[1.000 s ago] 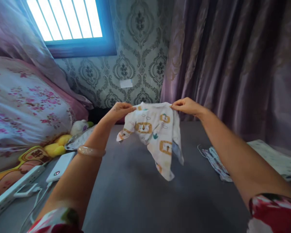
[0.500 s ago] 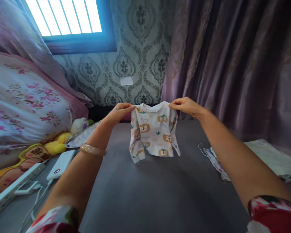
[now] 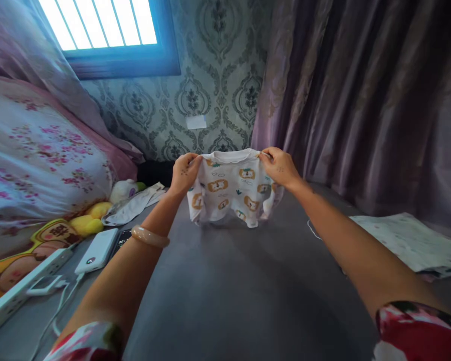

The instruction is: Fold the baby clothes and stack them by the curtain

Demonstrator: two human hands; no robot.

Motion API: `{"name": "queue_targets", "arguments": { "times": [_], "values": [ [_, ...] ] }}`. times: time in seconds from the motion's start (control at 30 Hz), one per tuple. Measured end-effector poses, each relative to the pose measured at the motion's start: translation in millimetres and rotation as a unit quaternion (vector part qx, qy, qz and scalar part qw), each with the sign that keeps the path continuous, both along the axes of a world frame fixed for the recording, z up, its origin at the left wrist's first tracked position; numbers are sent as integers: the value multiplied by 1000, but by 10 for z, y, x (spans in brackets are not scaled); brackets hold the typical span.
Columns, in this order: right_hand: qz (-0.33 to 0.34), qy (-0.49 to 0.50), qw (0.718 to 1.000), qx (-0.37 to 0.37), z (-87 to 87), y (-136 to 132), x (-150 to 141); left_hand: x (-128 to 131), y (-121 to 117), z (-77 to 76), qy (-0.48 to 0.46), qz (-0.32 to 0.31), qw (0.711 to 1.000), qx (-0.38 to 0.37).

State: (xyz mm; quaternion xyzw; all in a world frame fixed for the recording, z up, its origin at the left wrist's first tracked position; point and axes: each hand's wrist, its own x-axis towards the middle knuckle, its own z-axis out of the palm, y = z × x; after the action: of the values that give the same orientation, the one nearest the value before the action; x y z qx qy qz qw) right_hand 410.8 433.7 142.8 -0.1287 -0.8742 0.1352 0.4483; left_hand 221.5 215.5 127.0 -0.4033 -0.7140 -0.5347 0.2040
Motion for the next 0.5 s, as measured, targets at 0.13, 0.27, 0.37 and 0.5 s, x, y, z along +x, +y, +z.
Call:
{"name": "queue_targets", "arguments": {
  "times": [0.13,0.27,0.37,0.5],
  "values": [
    [-24,-8,995,92,-65,-214,237,270,-267,-14,133,107,985,-27],
    [-27,-16,992,122,90,-443,517,575,-590,151,218,157,963,-27],
    [-15,-15,992,123,286,-556,625,656,-725,327,257,162,953,-20],
    [7,-70,993,90,282,-450,494,487,-641,279,245,171,952,-71]
  ]
}}
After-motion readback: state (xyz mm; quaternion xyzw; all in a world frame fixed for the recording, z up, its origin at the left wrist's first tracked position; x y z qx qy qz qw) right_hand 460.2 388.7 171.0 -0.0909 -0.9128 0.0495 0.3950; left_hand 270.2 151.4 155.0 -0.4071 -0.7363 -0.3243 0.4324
